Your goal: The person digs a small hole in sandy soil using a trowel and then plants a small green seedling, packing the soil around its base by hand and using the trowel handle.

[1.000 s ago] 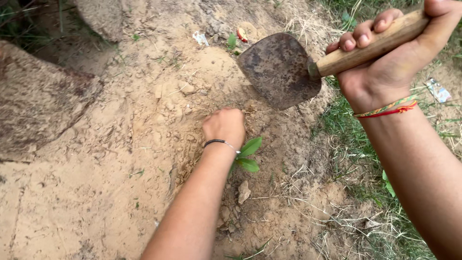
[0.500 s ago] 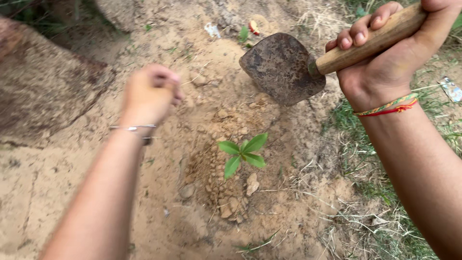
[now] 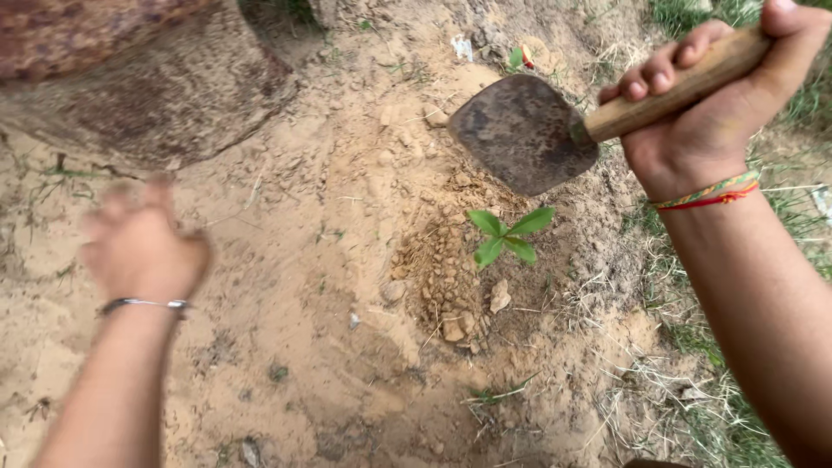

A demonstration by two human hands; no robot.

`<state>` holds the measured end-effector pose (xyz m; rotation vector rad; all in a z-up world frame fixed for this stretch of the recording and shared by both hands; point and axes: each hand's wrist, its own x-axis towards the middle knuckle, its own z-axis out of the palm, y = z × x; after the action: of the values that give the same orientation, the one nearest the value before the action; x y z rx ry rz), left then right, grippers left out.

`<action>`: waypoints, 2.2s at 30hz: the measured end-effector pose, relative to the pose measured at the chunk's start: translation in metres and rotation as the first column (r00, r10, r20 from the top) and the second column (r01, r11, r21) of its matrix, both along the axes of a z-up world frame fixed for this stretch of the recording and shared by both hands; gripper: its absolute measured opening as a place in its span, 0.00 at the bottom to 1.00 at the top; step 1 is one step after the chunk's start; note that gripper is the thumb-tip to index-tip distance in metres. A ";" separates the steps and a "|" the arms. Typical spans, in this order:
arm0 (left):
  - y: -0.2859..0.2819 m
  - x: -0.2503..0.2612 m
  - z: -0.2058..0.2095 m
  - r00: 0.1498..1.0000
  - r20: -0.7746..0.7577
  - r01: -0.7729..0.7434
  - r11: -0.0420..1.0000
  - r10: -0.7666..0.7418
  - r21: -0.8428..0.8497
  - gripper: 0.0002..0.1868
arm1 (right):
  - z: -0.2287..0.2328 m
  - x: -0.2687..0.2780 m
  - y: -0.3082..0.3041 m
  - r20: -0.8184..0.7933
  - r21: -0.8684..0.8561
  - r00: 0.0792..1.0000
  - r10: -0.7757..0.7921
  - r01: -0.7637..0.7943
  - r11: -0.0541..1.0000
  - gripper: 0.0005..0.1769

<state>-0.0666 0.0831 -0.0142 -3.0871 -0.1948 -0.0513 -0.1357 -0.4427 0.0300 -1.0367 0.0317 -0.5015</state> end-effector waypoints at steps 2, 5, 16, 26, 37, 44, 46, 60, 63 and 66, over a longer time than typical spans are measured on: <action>-0.021 -0.015 -0.005 0.991 -0.044 0.121 0.982 -0.129 -0.146 0.30 | 0.002 -0.004 0.003 -0.016 -0.019 0.997 -0.080 0.080 0.997 0.34; -0.068 -0.036 -0.013 0.954 0.073 0.297 0.881 -0.291 -0.369 0.20 | -0.008 -0.008 0.017 -0.057 -0.023 0.980 -0.193 0.192 0.981 0.31; -0.193 -0.086 -0.079 0.862 -0.083 0.385 0.751 -0.500 -0.536 0.17 | -0.013 -0.019 0.060 -0.242 -0.113 0.960 0.144 -0.175 0.978 0.26; -0.236 -0.058 -0.080 0.871 -0.181 0.395 0.870 -0.457 -0.295 0.10 | -0.040 -0.015 0.022 -0.181 -0.083 0.905 0.384 -0.403 0.911 0.14; -0.239 -0.061 -0.089 0.918 -0.161 0.289 0.889 -0.363 -0.356 0.11 | -0.045 -0.014 0.027 -0.187 -0.034 0.961 0.205 -0.215 0.976 0.15; -0.246 -0.049 -0.079 0.878 -0.414 0.032 0.892 -0.241 -0.452 0.05 | -0.010 -0.020 0.025 -0.200 -0.099 0.970 0.138 -0.160 0.982 0.20; -0.249 -0.045 -0.079 0.853 -0.471 -0.020 0.888 -0.225 -0.459 0.05 | -0.005 -0.015 0.030 -0.198 -0.126 0.974 0.107 -0.134 0.983 0.21; -0.240 -0.049 -0.081 0.913 -0.357 -0.050 0.817 -0.196 -0.575 0.08 | 0.007 0.069 0.110 -0.131 -0.647 0.977 0.170 -0.214 0.732 0.13; -0.238 -0.053 -0.081 0.910 -0.356 -0.034 0.816 -0.214 -0.578 0.11 | -0.018 0.071 0.123 -0.187 -0.720 0.972 0.145 -0.236 0.653 0.11; -0.238 -0.052 -0.082 0.913 -0.346 -0.026 0.815 -0.216 -0.579 0.13 | -0.032 0.068 0.134 -0.213 -0.782 0.957 0.196 -0.287 0.553 0.10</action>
<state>-0.1190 -0.1553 -0.0960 -3.5947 -0.0303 0.7770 -0.0675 -0.3092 -0.0024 -1.9533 -0.2819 -0.1796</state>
